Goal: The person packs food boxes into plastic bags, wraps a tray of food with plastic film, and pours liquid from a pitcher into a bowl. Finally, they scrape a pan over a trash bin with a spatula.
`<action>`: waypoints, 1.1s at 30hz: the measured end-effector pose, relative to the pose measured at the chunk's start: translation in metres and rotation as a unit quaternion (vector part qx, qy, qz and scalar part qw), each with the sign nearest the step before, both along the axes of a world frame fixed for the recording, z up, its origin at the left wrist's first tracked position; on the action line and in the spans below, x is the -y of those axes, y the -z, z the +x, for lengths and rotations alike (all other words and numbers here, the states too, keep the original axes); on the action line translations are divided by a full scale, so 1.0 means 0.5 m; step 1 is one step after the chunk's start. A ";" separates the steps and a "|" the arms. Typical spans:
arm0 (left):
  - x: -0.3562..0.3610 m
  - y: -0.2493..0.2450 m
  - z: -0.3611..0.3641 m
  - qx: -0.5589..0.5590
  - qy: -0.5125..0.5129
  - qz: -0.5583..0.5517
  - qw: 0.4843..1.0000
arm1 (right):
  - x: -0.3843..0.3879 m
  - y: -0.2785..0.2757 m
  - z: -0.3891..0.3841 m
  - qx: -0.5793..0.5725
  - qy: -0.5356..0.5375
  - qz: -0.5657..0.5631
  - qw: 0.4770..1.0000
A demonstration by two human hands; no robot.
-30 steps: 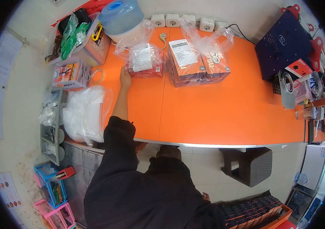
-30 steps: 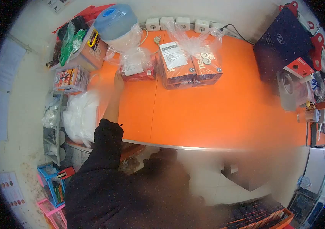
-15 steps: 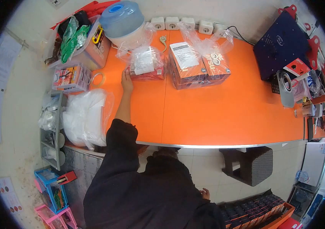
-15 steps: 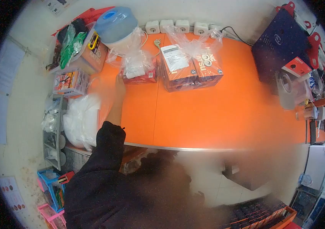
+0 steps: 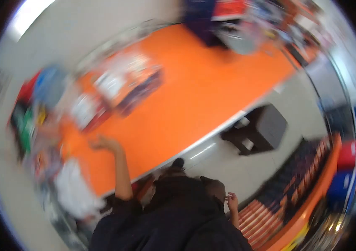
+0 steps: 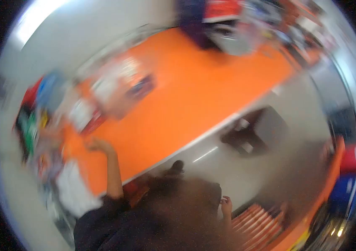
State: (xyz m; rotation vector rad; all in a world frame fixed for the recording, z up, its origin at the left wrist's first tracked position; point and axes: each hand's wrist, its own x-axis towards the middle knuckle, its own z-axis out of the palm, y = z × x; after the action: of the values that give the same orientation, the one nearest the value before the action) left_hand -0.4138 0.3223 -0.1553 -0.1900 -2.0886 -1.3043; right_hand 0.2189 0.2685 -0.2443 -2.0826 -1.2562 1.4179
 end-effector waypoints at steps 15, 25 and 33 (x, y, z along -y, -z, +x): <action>-0.499 -0.001 1.276 -0.081 0.777 -0.623 0.029 | 0.202 0.170 0.464 -0.059 0.348 -0.128 0.927; -0.724 0.017 1.582 0.150 0.825 -0.510 0.190 | -0.231 0.249 1.082 -0.167 0.355 -0.144 0.908; -1.238 -0.014 1.884 0.114 0.699 -0.663 0.242 | -0.833 0.255 1.488 -0.271 0.441 0.134 0.845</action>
State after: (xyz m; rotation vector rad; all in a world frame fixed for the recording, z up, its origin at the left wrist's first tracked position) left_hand 0.5280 0.9411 -0.1480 -3.2166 -2.2256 0.7434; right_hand 0.9628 0.6852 -0.3717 -1.5344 -0.1713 1.1417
